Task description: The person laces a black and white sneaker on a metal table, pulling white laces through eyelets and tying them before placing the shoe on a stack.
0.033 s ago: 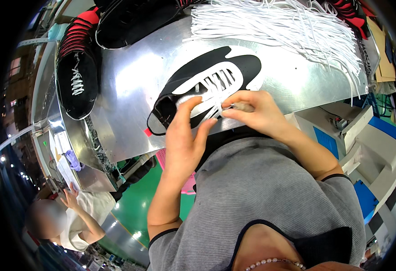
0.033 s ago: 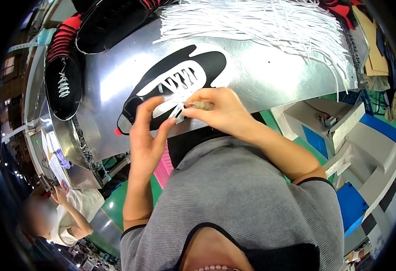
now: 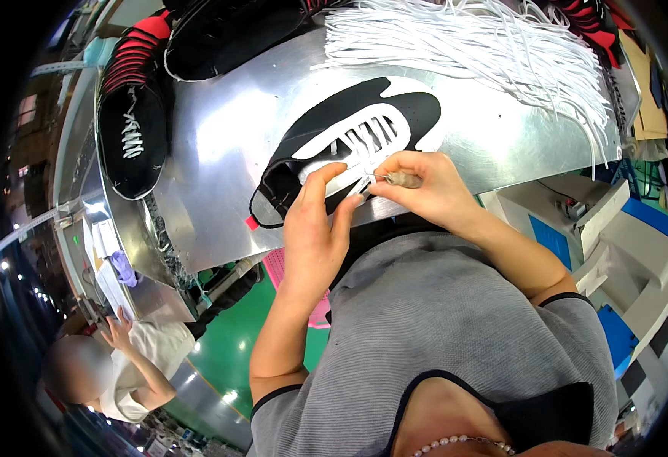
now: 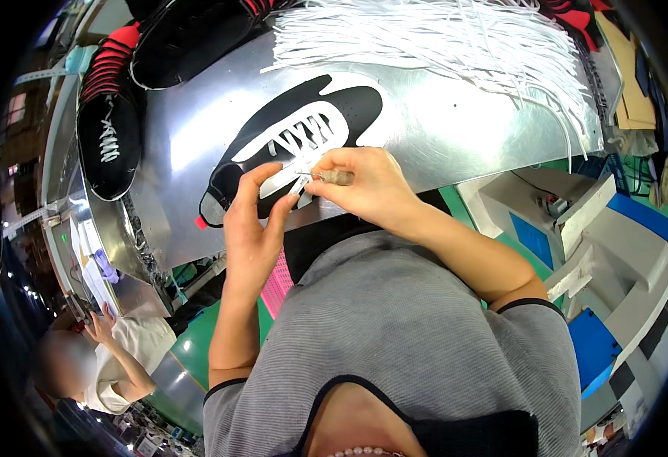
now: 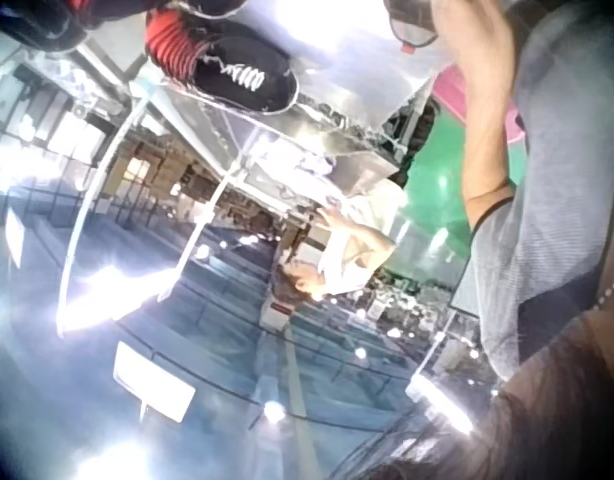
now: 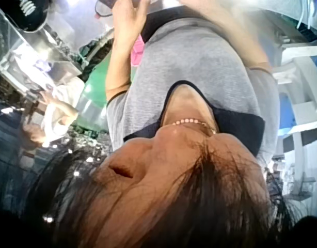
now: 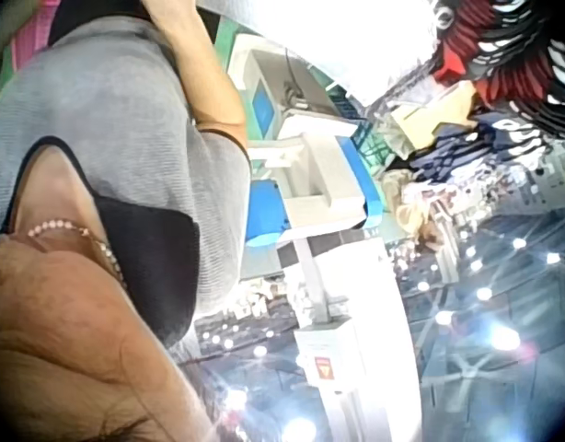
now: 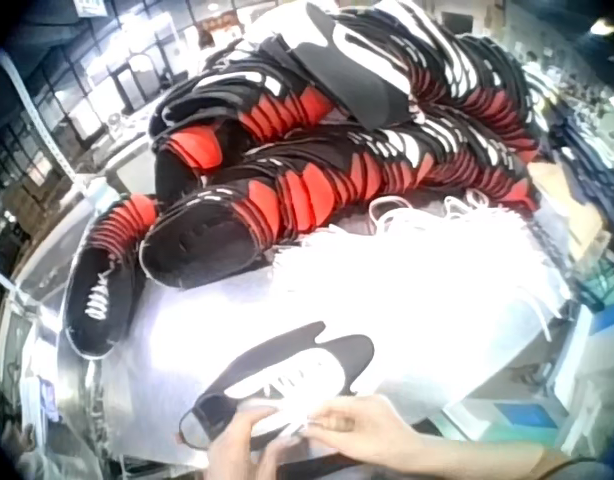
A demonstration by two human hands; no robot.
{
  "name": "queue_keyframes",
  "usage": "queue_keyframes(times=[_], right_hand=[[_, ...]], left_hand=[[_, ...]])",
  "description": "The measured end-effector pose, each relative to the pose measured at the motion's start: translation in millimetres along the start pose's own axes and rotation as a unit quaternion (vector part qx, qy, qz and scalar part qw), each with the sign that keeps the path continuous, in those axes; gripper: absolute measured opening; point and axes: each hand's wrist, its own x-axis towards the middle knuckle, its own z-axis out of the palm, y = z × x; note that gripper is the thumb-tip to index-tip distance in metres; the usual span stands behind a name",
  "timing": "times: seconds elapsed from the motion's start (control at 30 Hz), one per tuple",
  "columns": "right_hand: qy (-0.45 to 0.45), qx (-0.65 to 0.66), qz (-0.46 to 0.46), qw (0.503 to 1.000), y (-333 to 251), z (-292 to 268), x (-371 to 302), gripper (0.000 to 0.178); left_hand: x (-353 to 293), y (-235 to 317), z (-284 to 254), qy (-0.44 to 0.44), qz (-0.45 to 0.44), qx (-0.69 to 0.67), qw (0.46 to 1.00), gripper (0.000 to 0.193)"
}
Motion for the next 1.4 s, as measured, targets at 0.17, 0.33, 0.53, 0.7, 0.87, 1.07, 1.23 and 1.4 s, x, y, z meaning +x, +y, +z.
queue_keyframes(times=[0.17,0.33,0.53,0.7,0.87,1.07,1.23,1.4], right_hand=[[0.032,0.157,-0.068,0.985,1,13,9,0.015],[0.033,0.248,-0.072,0.966,-3,19,18,0.013],[0.074,0.137,-0.110,0.982,-2,16,10,0.019],[0.043,0.011,-0.145,0.988,5,6,-8,0.014],[0.030,0.005,-0.105,0.994,-3,2,0,0.015],[0.015,-0.067,-0.080,0.994,-10,7,17,0.019],[0.023,-0.096,-0.022,0.995,-26,-54,6,0.016],[0.217,-0.142,-0.207,0.943,5,-22,50,0.021]], left_hand=[[4,-8,3,0.022,-0.043,-0.029,0.998,0.028],[7,-6,10,0.037,-0.017,-0.005,0.999,0.027],[16,-15,21,0.129,0.033,0.048,0.990,0.024],[18,-11,20,0.126,-0.007,0.020,0.992,0.023],[18,-16,20,0.090,0.055,0.031,0.994,0.027],[15,-11,23,0.060,0.115,0.085,0.988,0.027],[14,-12,17,0.038,0.052,0.023,0.998,0.023],[17,-7,10,-0.063,0.035,0.041,0.997,0.022]])
